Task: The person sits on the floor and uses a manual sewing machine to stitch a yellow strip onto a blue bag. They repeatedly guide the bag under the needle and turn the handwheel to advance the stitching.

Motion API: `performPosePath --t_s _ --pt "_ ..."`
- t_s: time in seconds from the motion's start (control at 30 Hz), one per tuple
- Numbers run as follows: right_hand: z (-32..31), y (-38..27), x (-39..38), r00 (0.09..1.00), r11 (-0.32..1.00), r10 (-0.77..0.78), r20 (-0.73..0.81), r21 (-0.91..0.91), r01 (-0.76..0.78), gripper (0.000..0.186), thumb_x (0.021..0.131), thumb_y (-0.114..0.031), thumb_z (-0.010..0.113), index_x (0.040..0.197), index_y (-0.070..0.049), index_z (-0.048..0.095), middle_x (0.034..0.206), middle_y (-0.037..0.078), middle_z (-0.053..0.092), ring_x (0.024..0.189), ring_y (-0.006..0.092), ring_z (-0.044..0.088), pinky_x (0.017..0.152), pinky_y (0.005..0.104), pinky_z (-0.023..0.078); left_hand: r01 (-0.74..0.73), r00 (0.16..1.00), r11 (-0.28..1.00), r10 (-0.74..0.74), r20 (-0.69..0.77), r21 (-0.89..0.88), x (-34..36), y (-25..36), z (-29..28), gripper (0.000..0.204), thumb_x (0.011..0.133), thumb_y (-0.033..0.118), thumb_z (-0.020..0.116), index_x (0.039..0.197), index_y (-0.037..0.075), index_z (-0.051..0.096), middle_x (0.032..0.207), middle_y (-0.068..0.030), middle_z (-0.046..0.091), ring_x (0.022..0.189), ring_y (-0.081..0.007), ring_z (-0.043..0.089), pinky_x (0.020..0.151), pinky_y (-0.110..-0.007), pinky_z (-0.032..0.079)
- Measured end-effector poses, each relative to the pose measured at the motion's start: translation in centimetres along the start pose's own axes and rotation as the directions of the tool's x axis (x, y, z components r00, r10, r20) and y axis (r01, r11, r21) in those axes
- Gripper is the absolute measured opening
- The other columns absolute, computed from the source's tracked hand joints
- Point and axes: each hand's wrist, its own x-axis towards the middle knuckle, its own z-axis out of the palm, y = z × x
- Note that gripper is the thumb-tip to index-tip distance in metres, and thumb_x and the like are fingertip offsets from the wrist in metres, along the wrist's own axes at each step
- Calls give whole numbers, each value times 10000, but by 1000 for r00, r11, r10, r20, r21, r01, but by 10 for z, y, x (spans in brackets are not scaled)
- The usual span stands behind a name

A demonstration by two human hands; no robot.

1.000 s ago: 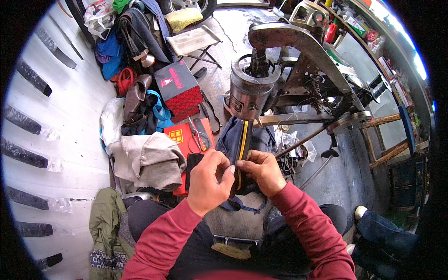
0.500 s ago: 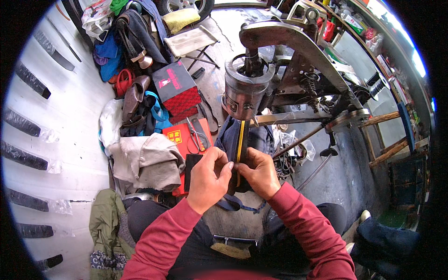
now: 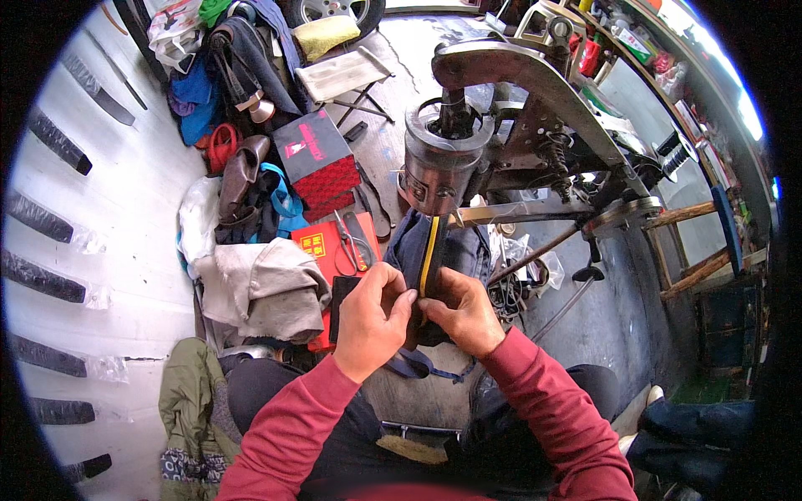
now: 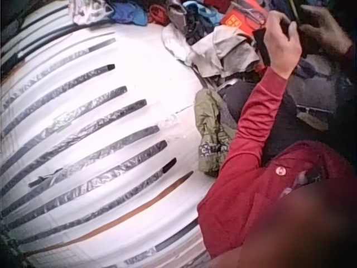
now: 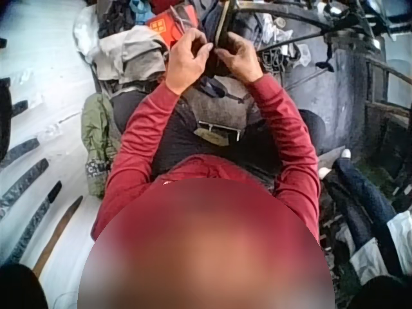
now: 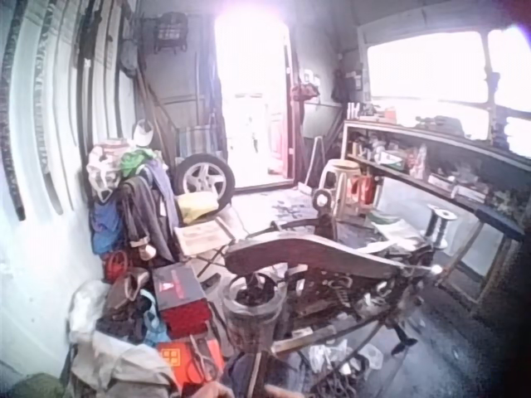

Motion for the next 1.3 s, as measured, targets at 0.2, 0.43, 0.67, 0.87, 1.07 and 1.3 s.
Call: performPosePath --t_s 0.2,0.43,0.67,0.87,1.07,1.3 --pt "3 -6 2 997 997 69 -34 -15 -70 215 949 -172 692 873 15 618 735 2 611 668 65 535 542 282 448 -40 999 999 40 -15 -20 0 -3 1 177 841 -45 674 922 12 526 797 -102 561 704 -166 608 660 -295 495" --pt "6 -17 0 979 972 199 -43 134 -192 218 936 -174 708 833 8 646 743 -3 626 666 52 527 549 262 428 -106 993 994 106 -46 5 -9 8 -3 145 867 -37 648 930 21 531 766 -16 534 685 -80 533 640 -242 453" --pt "11 -24 -4 980 972 183 -78 162 -168 209 925 -177 715 859 16 668 758 -24 618 663 53 502 577 261 418 303 951 791 -218 217 -532 -82 31 27 239 1014 249 574 1059 15 570 859 -77 643 718 -153 650 643 -288 531" --pt "9 -22 -3 983 988 154 -102 42 -150 212 932 -174 703 852 19 665 710 -29 584 651 44 485 555 270 416 509 821 -158 -206 532 -846 -80 14 62 736 1005 609 400 1492 56 387 1491 -125 470 1378 -313 441 1153 -483 326" --pt "8 -16 -4 981 988 113 -160 -86 -128 231 906 -171 704 842 45 655 709 17 627 702 49 522 580 291 455 274 885 -340 -277 374 -900 -49 2 83 675 1015 565 443 1455 54 416 1445 -150 499 1325 -320 490 1134 -455 356" --pt "6 -1 -3 978 989 77 -195 -110 -100 177 898 -131 696 905 43 663 771 38 668 764 61 580 646 271 491 143 940 -152 -287 183 -978 -20 -7 89 582 1005 454 540 1301 -46 546 1346 -217 570 1284 -347 528 1138 -467 367"
